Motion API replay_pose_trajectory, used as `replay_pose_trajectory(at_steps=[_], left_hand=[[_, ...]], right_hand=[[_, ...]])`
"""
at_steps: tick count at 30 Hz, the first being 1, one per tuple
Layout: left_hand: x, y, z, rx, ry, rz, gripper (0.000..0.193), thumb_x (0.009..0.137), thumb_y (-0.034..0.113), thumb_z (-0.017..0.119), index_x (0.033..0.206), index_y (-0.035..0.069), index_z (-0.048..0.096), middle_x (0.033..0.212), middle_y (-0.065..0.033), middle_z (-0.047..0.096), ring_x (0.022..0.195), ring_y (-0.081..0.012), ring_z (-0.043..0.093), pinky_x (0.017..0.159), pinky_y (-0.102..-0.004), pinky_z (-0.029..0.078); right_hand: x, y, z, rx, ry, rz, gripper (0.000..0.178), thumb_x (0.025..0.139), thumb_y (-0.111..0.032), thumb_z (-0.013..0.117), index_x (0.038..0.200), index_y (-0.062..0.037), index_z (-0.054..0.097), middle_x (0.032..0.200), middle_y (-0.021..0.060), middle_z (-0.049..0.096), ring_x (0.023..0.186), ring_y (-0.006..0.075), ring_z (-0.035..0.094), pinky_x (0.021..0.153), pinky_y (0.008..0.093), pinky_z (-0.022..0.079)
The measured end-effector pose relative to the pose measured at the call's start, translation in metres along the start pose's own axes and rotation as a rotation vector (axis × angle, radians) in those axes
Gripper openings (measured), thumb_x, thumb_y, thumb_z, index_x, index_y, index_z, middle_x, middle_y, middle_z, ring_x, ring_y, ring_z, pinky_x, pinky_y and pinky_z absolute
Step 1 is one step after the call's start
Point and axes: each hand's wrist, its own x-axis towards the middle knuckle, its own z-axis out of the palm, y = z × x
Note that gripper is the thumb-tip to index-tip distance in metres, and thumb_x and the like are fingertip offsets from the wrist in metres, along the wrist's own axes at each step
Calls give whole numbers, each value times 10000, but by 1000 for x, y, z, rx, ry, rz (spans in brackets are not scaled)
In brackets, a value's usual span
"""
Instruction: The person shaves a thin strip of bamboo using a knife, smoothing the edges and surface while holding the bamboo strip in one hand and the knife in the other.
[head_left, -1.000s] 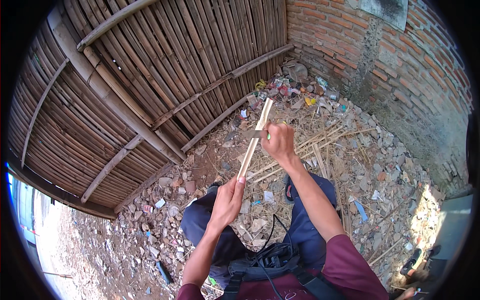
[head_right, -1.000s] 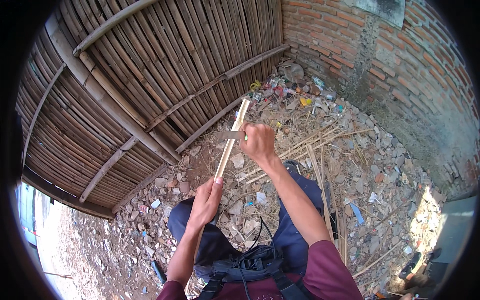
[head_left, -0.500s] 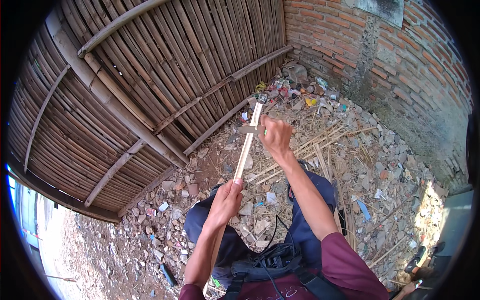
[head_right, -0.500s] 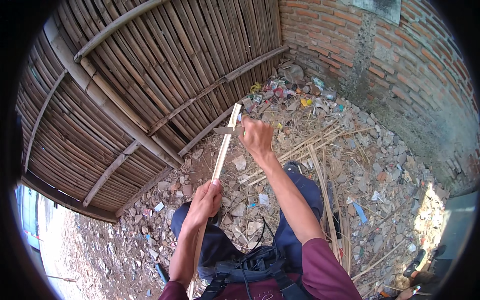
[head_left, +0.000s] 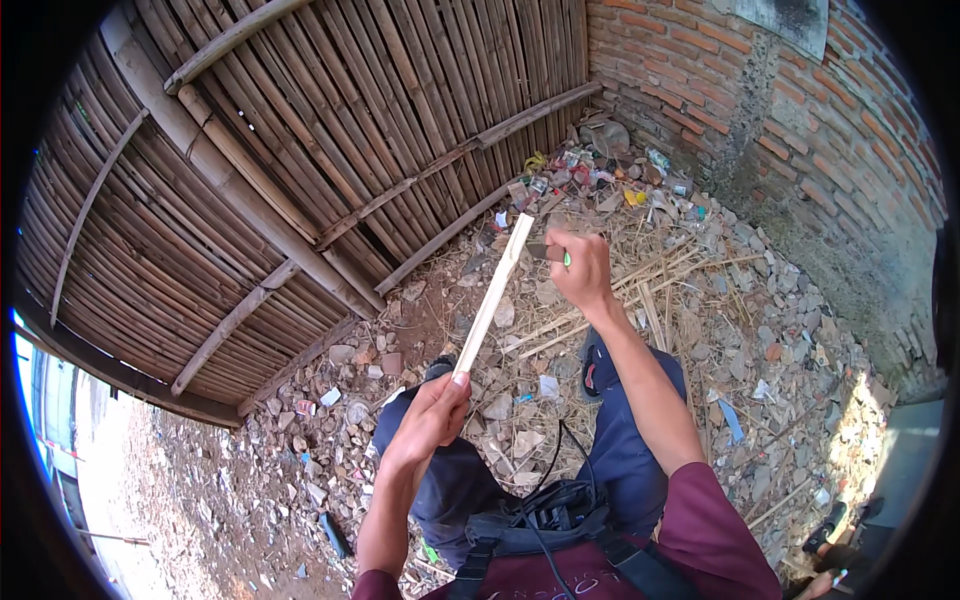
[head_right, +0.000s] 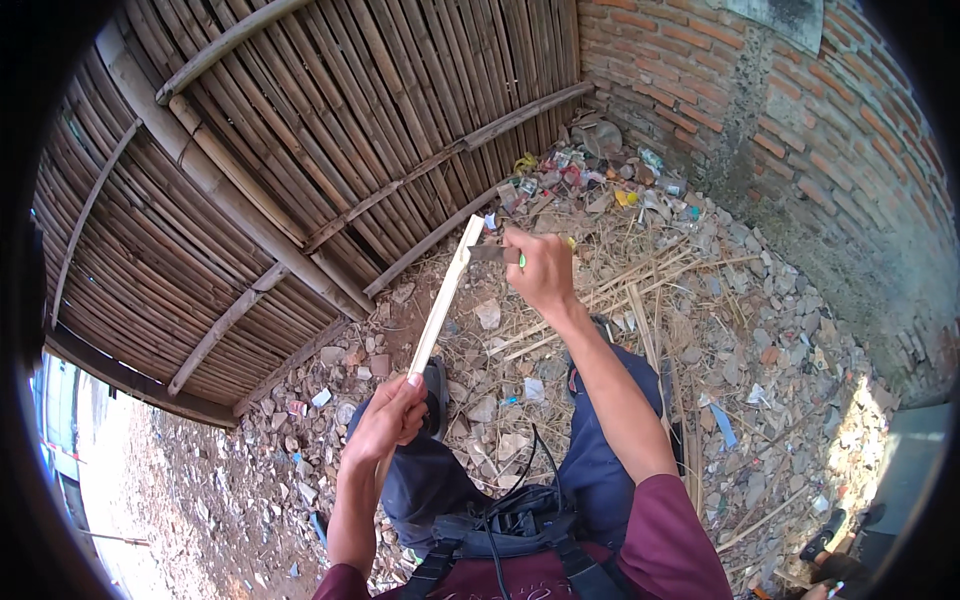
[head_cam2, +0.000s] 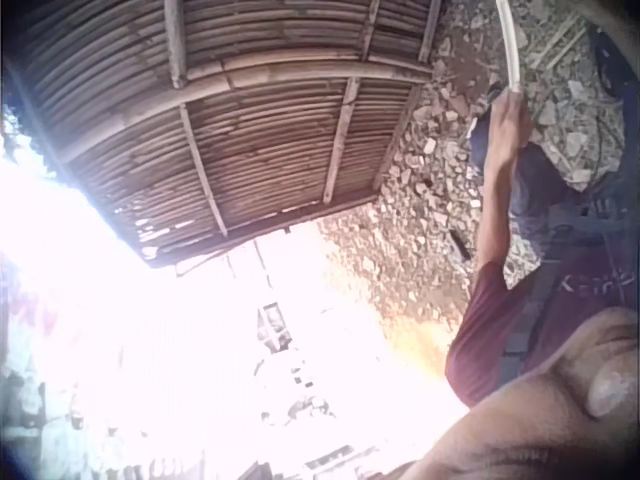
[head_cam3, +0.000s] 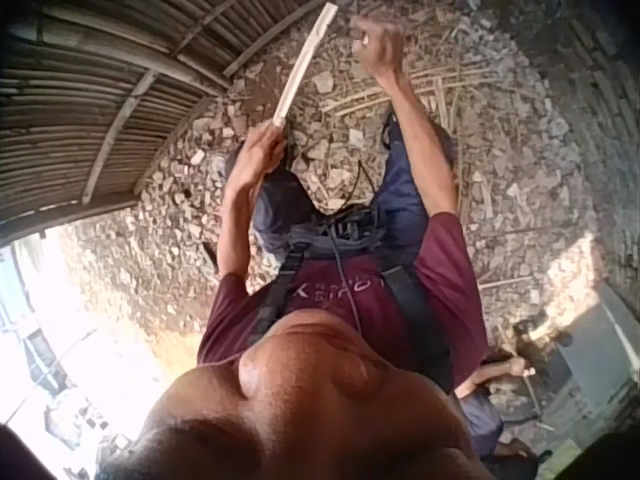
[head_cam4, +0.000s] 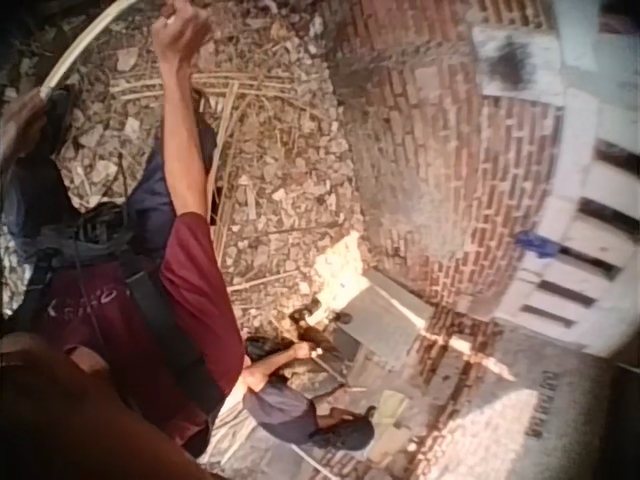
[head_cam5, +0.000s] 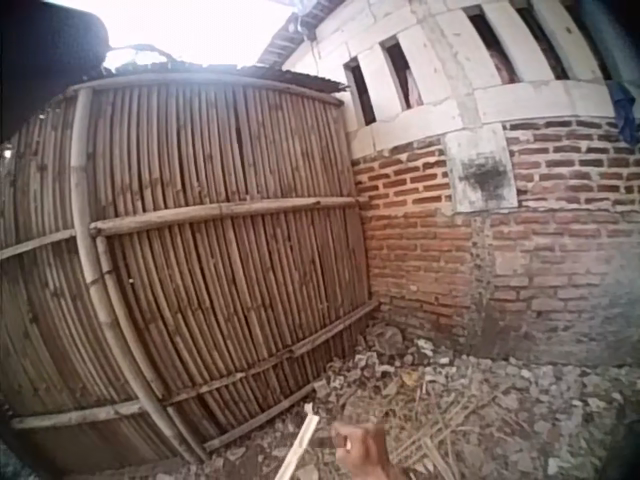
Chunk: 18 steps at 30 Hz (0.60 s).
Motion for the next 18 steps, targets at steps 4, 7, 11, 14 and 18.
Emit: replay_pose_trajectory(at_steps=[4, 7, 11, 14, 18], left_hand=[[8, -4, 6, -51, -47, 7, 408, 1161, 440, 469, 875, 150, 447, 602, 84, 324, 470, -38, 252, 423, -254, 194], [10, -2, 8, -81, -89, -2, 410, 1152, 442, 493, 868, 155, 424, 605, 82, 298, 473, -39, 241, 419, -250, 188], [9, 5, 8, -154, -144, -65, 423, 1147, 447, 505, 852, 159, 410, 605, 79, 289, 474, -42, 232, 414, -251, 174], [7, 0, 7, -177, -182, -77, 420, 1158, 435, 480, 852, 155, 411, 600, 73, 290, 464, -49, 235, 419, -259, 193], [7, 0, 7, -206, -184, -88, 414, 1157, 425, 486, 854, 154, 408, 601, 71, 289, 460, -46, 229, 416, -258, 185]], right_hand=[[-9, -13, 11, 42, -91, -162, 77, 804, -66, 640, 735, -92, 660, 608, 142, 662, 566, 329, 691, 548, 447, 506], [-12, -16, 14, 15, -111, -203, 84, 820, -76, 654, 738, -64, 667, 611, 154, 663, 546, 339, 681, 532, 445, 517], [-11, -19, 11, -17, -112, -187, 124, 840, -82, 661, 728, -30, 661, 620, 175, 654, 522, 358, 663, 502, 442, 505], [-13, -15, 11, -61, -109, -199, 130, 841, -131, 672, 738, -54, 690, 570, 128, 658, 467, 277, 655, 468, 413, 498], [-10, -15, 11, -41, -41, -254, 104, 825, -110, 665, 738, -59, 688, 551, 121, 646, 444, 266, 641, 447, 409, 487]])
